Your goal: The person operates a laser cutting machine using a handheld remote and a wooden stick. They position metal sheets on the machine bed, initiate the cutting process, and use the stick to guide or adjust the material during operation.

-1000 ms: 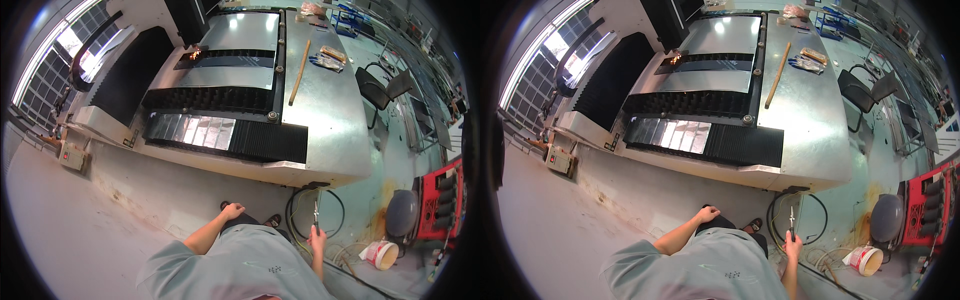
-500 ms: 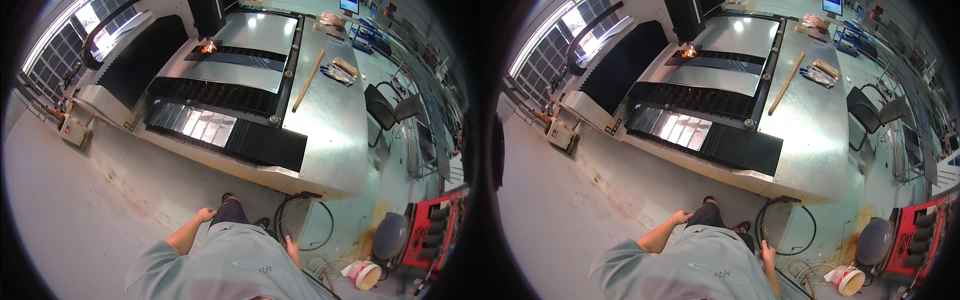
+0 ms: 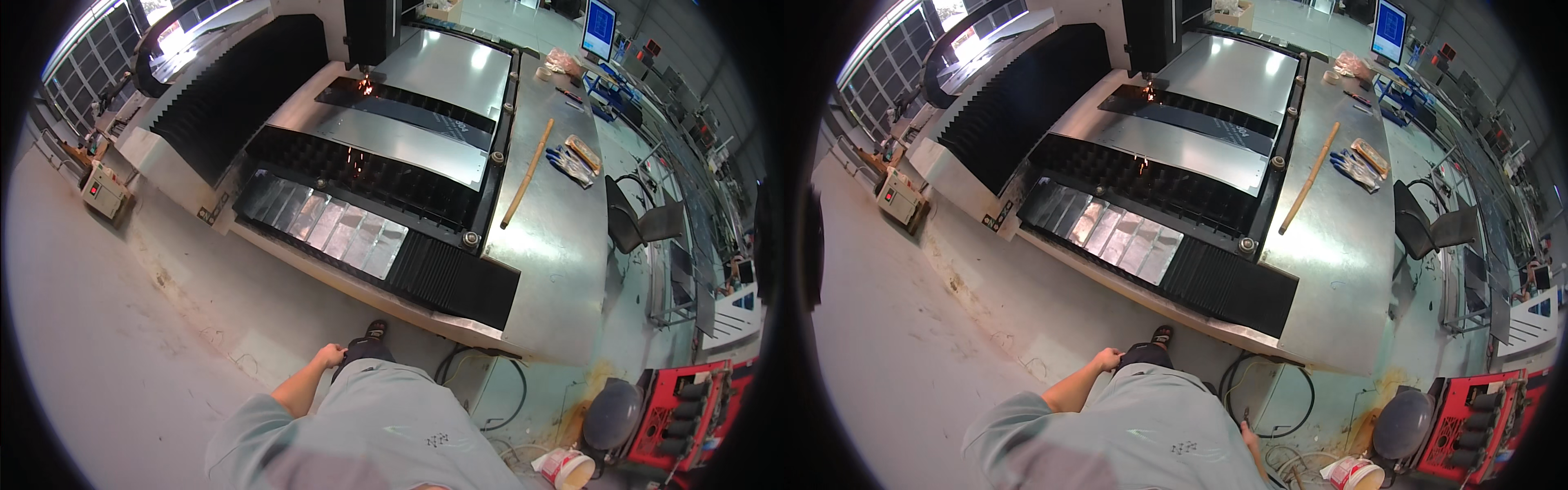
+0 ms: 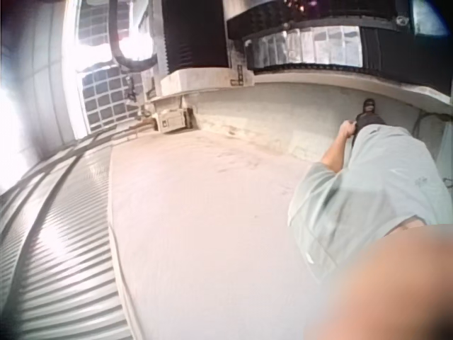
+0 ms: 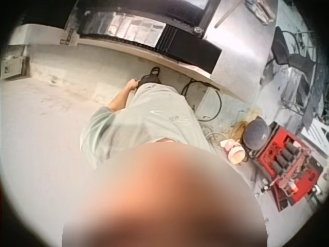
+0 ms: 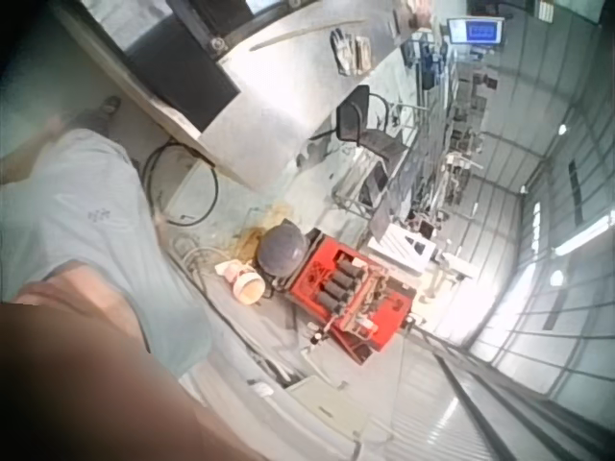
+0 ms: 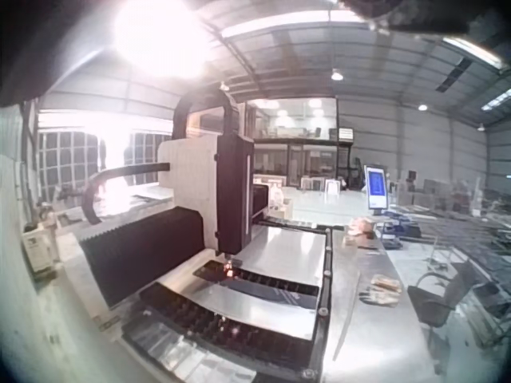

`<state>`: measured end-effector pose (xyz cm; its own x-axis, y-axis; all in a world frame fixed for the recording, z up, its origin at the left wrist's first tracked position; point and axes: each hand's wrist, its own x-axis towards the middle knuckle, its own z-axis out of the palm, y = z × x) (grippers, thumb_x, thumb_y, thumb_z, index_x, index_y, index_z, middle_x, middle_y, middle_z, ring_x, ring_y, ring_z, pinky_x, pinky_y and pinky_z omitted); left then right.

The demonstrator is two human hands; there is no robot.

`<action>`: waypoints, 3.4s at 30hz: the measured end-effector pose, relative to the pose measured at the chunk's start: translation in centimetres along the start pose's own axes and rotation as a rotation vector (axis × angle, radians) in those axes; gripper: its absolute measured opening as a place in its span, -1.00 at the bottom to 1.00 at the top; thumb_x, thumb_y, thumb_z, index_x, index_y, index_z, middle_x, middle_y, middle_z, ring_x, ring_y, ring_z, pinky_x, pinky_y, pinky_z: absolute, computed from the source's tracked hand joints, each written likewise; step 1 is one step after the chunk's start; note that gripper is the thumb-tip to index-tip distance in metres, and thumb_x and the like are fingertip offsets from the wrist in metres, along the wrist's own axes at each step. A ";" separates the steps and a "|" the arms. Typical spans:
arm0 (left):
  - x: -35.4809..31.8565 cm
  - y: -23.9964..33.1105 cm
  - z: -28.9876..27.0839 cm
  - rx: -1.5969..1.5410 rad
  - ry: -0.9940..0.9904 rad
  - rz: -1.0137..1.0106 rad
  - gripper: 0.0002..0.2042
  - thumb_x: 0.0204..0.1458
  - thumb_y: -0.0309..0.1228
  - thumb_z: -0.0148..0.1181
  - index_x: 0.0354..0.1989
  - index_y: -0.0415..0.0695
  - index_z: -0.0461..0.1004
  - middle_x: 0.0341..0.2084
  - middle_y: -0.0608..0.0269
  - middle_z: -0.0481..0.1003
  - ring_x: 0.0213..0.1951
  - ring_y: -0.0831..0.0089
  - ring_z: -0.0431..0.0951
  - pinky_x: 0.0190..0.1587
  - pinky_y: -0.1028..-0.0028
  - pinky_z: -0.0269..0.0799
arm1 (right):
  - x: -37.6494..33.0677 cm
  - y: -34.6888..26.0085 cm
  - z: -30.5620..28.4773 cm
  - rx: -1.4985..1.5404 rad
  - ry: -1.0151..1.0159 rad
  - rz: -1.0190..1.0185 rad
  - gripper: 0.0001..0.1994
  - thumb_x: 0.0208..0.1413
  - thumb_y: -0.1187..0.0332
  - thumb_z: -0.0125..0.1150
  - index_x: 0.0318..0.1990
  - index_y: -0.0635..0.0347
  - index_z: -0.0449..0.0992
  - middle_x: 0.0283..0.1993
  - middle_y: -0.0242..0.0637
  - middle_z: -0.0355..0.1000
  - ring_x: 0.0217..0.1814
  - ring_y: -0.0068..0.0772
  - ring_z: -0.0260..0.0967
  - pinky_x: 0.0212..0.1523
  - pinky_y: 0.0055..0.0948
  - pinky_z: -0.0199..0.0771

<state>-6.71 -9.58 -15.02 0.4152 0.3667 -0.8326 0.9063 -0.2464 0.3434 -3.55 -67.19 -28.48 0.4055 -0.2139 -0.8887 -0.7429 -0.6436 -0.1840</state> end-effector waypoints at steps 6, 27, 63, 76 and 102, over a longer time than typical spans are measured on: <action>4.1 -1.8 -0.9 -0.128 -0.396 -0.380 -0.26 0.36 0.29 -0.21 0.39 -0.07 0.41 0.20 0.03 0.56 0.10 0.05 0.61 -0.03 -0.07 0.63 | -1.1 -6.5 -1.3 0.221 -0.018 -0.012 0.12 0.11 -0.52 0.14 0.25 0.67 0.43 0.40 0.27 0.35 0.51 0.03 0.28 0.41 -0.17 0.28; 10.0 -1.8 -4.6 0.088 -0.361 -0.111 -0.46 0.34 0.01 -0.01 0.02 -0.28 0.62 -0.09 -0.08 0.65 -0.20 0.16 0.69 -0.15 0.16 0.62 | -9.4 -11.7 4.6 0.050 0.085 0.107 0.29 -0.03 -0.69 0.03 0.16 0.77 0.44 0.29 0.44 0.39 0.49 0.17 0.30 0.42 -0.14 0.29; 7.7 10.5 1.6 0.052 -0.126 -0.012 -0.54 0.24 -0.03 0.21 0.05 -0.19 0.63 -0.20 0.05 0.69 -0.27 0.25 0.72 -0.27 0.23 0.69 | -7.6 -11.4 -3.8 0.219 0.103 -0.005 0.10 0.09 -0.55 0.13 0.13 0.67 0.51 0.19 0.31 0.51 0.30 0.06 0.46 0.25 -0.12 0.43; 2.2 11.9 7.2 0.076 0.132 0.055 -0.52 0.20 -0.02 0.22 0.10 -0.14 0.64 -0.05 -0.01 0.68 -0.09 0.16 0.73 -0.06 0.23 0.66 | -4.4 -10.3 -12.0 0.257 -0.091 -0.028 -0.17 0.16 -0.41 0.23 0.04 0.37 0.54 -0.30 -0.08 0.57 -0.39 -0.09 0.55 -0.43 -0.03 0.52; -5.7 17.9 2.1 0.463 -0.169 0.117 -0.53 0.33 -0.02 0.16 -0.08 -0.25 0.69 -0.38 0.12 0.71 -0.36 0.34 0.73 -0.14 0.33 0.66 | -2.6 -14.1 -12.0 0.324 -0.160 0.094 -0.35 0.29 -0.27 0.18 -0.15 0.32 0.47 -0.51 -0.15 0.43 -0.65 -0.18 0.41 -0.68 -0.11 0.38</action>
<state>6.93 -17.98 -5.04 0.4585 0.1724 -0.8718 0.7087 -0.6628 0.2417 12.27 -66.36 -18.56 0.2579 -0.1265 -0.9579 -0.9135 -0.3549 -0.1991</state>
